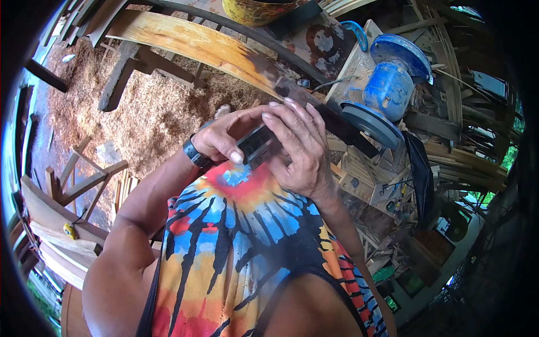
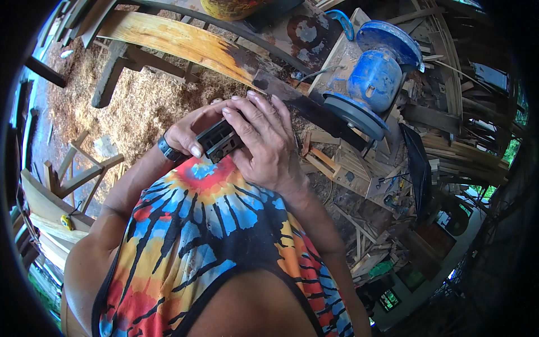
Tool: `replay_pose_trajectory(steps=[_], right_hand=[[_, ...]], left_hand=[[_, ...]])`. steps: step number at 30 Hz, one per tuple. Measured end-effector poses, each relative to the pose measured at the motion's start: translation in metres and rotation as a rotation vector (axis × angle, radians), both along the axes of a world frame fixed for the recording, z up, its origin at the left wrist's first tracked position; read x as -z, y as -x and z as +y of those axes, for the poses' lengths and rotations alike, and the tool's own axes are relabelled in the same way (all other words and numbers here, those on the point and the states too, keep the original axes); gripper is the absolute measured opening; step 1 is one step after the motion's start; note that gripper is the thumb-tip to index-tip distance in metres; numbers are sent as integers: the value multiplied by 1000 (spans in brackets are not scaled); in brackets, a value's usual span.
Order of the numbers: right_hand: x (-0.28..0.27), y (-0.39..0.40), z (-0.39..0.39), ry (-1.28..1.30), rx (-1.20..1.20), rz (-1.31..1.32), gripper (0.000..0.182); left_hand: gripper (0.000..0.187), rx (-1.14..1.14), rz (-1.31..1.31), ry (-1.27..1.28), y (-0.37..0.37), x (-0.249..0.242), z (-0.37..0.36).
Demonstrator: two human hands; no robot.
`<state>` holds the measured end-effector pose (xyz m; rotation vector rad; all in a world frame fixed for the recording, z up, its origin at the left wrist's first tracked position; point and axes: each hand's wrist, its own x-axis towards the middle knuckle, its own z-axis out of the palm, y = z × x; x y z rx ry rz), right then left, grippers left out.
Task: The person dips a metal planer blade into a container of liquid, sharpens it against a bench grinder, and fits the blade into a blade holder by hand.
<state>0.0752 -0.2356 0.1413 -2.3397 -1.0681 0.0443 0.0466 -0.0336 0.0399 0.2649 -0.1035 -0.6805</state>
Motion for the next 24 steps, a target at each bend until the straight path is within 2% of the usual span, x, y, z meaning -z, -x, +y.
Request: replay_pose_trajectory(steps=[8, 11, 14, 17, 24], right_hand=[[0, -1, 1, -1, -9, 50, 71], [0, -1, 7, -15, -32, 49, 67], [1, -1, 10, -4, -92, 43, 62], [1, -1, 12, 1, -119, 44, 56], [5, 2, 9, -19, -91, 40, 54]], left_hand=[[118, 15, 63, 62, 3, -1, -1], [112, 24, 109, -11, 5, -6, 2], [114, 60, 97, -156, 2, 0, -1], [112, 13, 107, -143, 0, -4, -5], [131, 20, 92, -104, -2, -7, -9]])
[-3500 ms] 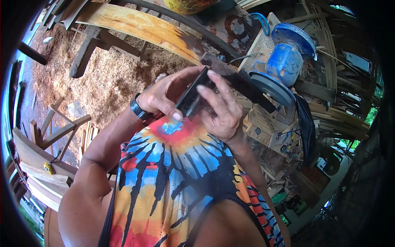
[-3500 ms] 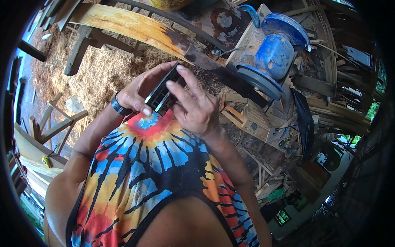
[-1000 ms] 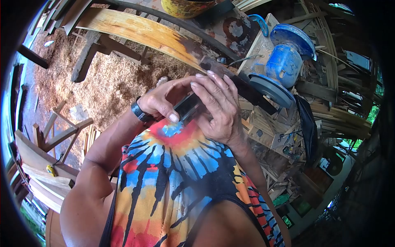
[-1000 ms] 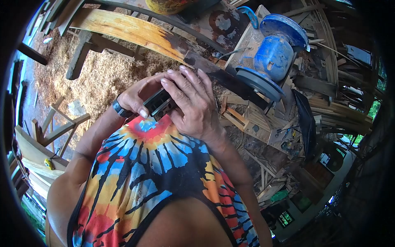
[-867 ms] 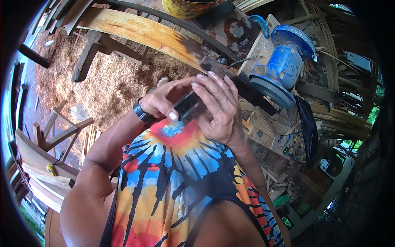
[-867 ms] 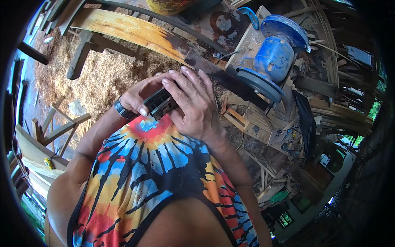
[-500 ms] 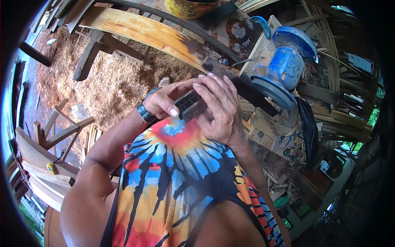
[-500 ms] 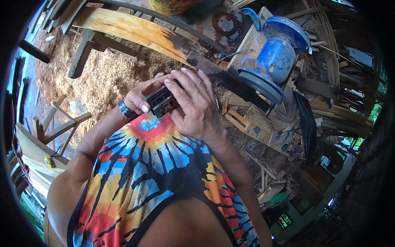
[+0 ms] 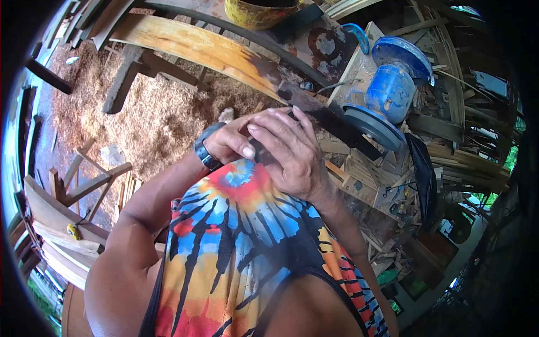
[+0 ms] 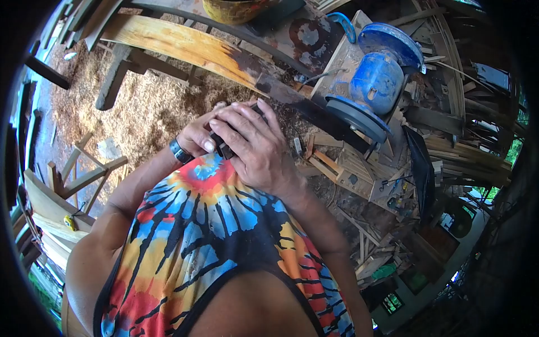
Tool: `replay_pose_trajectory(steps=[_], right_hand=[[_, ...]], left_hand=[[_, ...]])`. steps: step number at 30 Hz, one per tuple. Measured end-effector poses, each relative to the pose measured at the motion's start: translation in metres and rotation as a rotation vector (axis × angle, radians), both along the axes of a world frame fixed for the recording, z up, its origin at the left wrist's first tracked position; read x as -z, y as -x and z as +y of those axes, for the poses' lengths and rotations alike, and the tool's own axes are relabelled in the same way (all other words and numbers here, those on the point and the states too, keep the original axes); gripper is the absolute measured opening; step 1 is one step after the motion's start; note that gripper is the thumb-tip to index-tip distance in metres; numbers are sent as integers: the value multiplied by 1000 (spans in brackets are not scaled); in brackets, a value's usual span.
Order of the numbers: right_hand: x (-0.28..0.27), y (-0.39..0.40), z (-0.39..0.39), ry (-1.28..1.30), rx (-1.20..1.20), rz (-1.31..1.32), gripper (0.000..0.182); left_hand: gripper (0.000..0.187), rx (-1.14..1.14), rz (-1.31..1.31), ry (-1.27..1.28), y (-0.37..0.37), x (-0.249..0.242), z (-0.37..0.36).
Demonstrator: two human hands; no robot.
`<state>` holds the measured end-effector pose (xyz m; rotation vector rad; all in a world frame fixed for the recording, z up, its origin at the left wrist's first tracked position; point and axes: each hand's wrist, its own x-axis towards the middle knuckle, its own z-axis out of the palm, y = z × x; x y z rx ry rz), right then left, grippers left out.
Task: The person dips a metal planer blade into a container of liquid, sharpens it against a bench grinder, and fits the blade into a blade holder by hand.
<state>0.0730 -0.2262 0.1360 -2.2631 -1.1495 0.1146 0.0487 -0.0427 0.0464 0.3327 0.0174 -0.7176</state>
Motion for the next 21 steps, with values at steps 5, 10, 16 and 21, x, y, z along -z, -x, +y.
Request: replay_pose_trajectory(steps=[5, 10, 16, 21], right_hand=[[-3, -3, 3, -24, 1, 7, 52], [-13, -7, 5, -82, 45, 3, 57], [-17, -1, -14, -230, 299, -13, 64], [-9, 8, -23, -269, 346, 36, 60]], left_hand=[[119, -66, -1, 15, 0, 3, 5], [122, 34, 32, 93, -15, -5, 15], [126, -56, -396, -412, -126, -44, 87], [107, -24, -679, -1118, -230, -108, 113]])
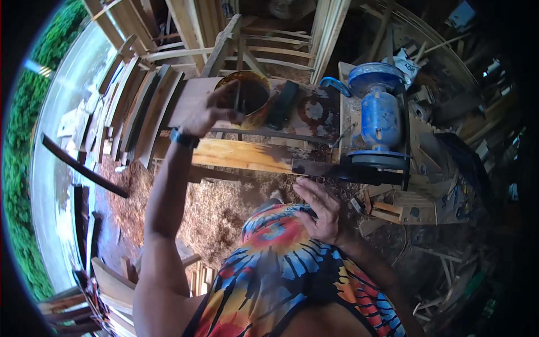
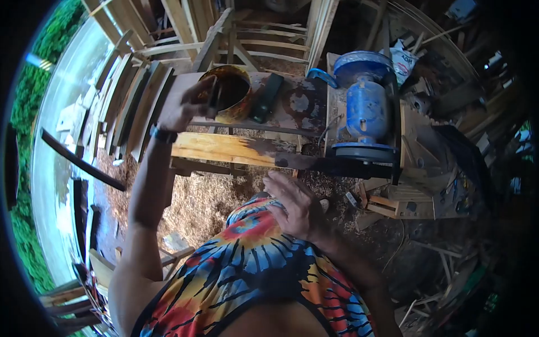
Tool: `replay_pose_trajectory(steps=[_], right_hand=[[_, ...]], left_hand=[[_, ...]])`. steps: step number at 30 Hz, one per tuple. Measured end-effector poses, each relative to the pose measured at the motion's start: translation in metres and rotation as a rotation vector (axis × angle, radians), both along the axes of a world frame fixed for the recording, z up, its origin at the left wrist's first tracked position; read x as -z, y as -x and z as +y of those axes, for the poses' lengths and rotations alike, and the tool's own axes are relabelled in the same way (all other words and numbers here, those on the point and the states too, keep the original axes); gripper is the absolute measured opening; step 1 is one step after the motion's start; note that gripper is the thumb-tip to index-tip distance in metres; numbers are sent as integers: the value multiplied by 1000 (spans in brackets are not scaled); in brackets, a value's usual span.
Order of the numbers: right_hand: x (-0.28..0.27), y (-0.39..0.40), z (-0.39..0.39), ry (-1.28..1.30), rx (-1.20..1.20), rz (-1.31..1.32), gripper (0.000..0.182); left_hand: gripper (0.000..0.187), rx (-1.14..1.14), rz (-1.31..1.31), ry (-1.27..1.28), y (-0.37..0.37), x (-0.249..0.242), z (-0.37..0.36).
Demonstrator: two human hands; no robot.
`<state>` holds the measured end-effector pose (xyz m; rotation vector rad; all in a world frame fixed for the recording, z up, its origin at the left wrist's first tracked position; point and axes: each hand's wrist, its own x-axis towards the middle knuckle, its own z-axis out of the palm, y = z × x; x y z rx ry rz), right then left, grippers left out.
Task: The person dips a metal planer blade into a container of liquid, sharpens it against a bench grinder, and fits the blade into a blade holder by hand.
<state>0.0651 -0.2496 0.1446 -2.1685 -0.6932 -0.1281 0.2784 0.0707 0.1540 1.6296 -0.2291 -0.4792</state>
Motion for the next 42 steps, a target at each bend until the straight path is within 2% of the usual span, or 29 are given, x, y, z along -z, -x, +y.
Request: replay_pose_trajectory(steps=[2, 3, 6, 7, 8, 9, 12, 15, 20, 24, 26, 27, 30, 31, 33, 34, 35, 38, 42], right_hand=[[0, 2, -3, -11, 19, 14, 59], [-1, 4, -5, -15, 33, 23, 58], [-1, 10, -14, -21, 86, 44, 56], [1, 12, -17, -22, 101, 52, 55], [2, 14, -20, -28, 121, 71, 55], [3, 17, -22, -35, 139, 92, 55], [6, 24, -26, -40, 185, 127, 53], [5, 29, -30, -22, 220, 141, 52], [8, 33, -33, -19, 234, 181, 50], [7, 36, -36, -10, 233, 181, 50], [9, 36, -37, -15, 224, 176, 50], [9, 35, -37, -15, 217, 174, 49], [8, 33, -35, -19, 192, 169, 49], [8, 32, -35, -20, 183, 169, 49], [7, 31, -33, -7, 167, 179, 50], [7, 30, -32, 0, 158, 184, 50], [7, 30, -31, -3, 148, 188, 50], [8, 28, -31, -13, 126, 193, 50], [7, 27, -30, -27, 117, 195, 49]], left_hand=[[87, 86, -193, -303, -41, -2, 0], [76, 101, -76, -308, -57, 11, 1], [62, 208, 60, -601, -91, 32, -15], [49, 219, -5, -678, -118, 83, -4], [48, 322, -65, -824, -136, 108, -7], [48, 424, -127, -969, -140, 107, -19], [47, 423, -209, -1236, -135, 105, -42], [47, 464, -317, -1380, -127, 103, -62], [46, 615, -436, -1424, -118, 90, -68], [46, 773, -406, -1304, -119, 58, -60], [46, 758, -229, -1202, -128, 49, -44], [54, 710, -82, -1172, -143, 56, -32], [53, 424, 524, -318, -161, 76, 15], [52, 316, 544, -176, -146, 56, 12], [48, 288, 597, -42, -140, 35, 15], [46, 272, 622, 26, -138, 32, 18], [53, 303, 638, 96, -146, 41, 30], [55, 290, 615, 215, -137, 26, 24], [47, 355, 613, 247, -148, 26, 33]])
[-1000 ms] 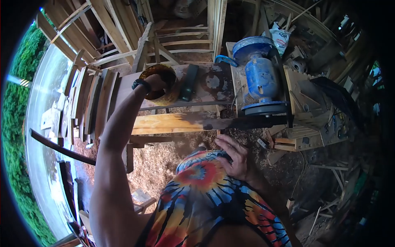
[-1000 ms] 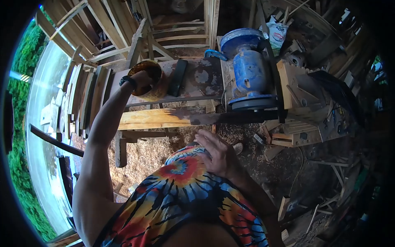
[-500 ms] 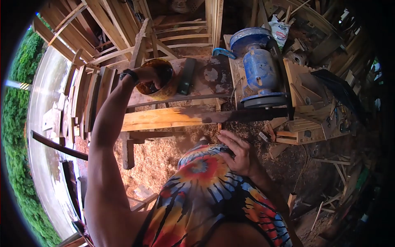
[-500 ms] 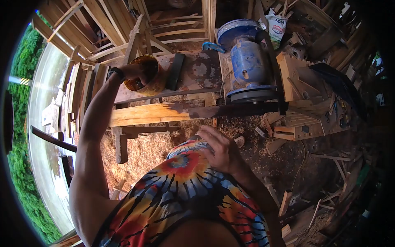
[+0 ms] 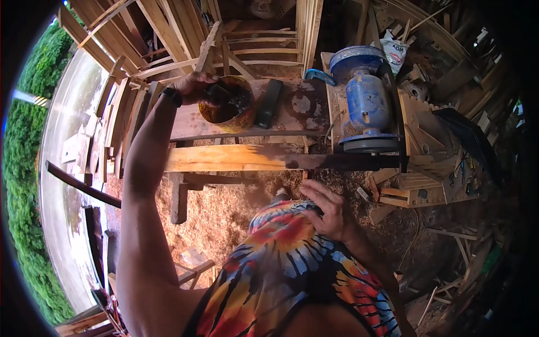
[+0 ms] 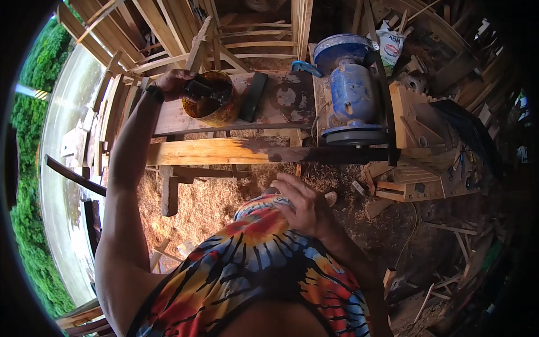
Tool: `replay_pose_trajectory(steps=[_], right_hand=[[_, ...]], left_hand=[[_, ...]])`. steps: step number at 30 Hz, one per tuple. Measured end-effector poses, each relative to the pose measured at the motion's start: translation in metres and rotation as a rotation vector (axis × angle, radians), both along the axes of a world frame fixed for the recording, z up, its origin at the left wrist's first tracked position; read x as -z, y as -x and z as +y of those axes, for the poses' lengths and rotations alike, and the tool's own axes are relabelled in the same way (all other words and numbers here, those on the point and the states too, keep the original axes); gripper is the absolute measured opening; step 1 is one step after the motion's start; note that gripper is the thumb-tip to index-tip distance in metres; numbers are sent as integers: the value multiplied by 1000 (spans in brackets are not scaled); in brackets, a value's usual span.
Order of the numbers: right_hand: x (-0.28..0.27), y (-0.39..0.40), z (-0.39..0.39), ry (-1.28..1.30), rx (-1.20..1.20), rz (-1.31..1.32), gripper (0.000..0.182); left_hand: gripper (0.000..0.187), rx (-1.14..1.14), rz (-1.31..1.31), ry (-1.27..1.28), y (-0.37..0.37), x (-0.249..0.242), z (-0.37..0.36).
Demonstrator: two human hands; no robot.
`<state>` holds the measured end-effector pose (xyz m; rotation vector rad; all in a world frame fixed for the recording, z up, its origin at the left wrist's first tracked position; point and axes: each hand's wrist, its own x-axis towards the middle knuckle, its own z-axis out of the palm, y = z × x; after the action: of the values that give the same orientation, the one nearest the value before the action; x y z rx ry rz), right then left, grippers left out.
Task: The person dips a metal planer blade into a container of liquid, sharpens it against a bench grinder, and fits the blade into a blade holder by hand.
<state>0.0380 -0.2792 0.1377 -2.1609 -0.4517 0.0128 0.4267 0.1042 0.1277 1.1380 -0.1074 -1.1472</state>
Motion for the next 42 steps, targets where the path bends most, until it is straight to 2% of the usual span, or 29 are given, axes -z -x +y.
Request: replay_pose_trajectory(steps=[6, 9, 15, 19, 23, 26, 27, 30, 32, 33, 36, 37, 39, 40, 42], right_hand=[[-2, 0, -1, 10, 9, -6, 48], [-3, 1, -1, 11, 24, -7, 49], [-5, 1, 1, 19, 20, 5, 49], [-3, 1, 3, 9, 14, 17, 49], [-4, 1, 4, 20, 6, 30, 49], [-3, 0, 5, 13, -3, 26, 50], [-2, 0, 6, 5, -3, 26, 50], [0, 1, 7, 12, 4, 13, 50], [-1, 2, 7, 15, 7, 2, 50], [-2, 2, 7, 11, 5, 0, 50], [-4, 3, 5, -4, 13, 20, 50], [-3, 6, 5, -13, 18, 35, 50], [-1, 7, 2, -3, 14, 41, 51], [0, 7, 1, 4, 13, 42, 51], [5, 8, -1, 14, 4, 6, 51]], left_hand=[[45, -32, -18, -25, -2, -13, 1], [46, 25, -71, -44, -1, -27, -3], [57, -5, -181, -36, 4, -57, -11], [70, 137, -363, -31, 6, -93, -13], [76, 159, -434, 17, 1, -119, -2], [76, 125, -433, 126, -10, -114, 11], [71, 81, -400, 140, 4, -114, 2], [68, -175, -200, 69, 23, -74, -13], [67, -71, -268, -246, 5, -29, -4], [75, -65, -168, -442, 2, -19, -12], [73, -59, -219, -49, 1, -21, 9], [77, -204, -146, 77, 24, -45, -3], [76, -248, -201, 153, 32, -61, -5], [73, -307, -203, 63, 31, -63, -5], [64, -74, -380, -370, 8, -55, 0]])
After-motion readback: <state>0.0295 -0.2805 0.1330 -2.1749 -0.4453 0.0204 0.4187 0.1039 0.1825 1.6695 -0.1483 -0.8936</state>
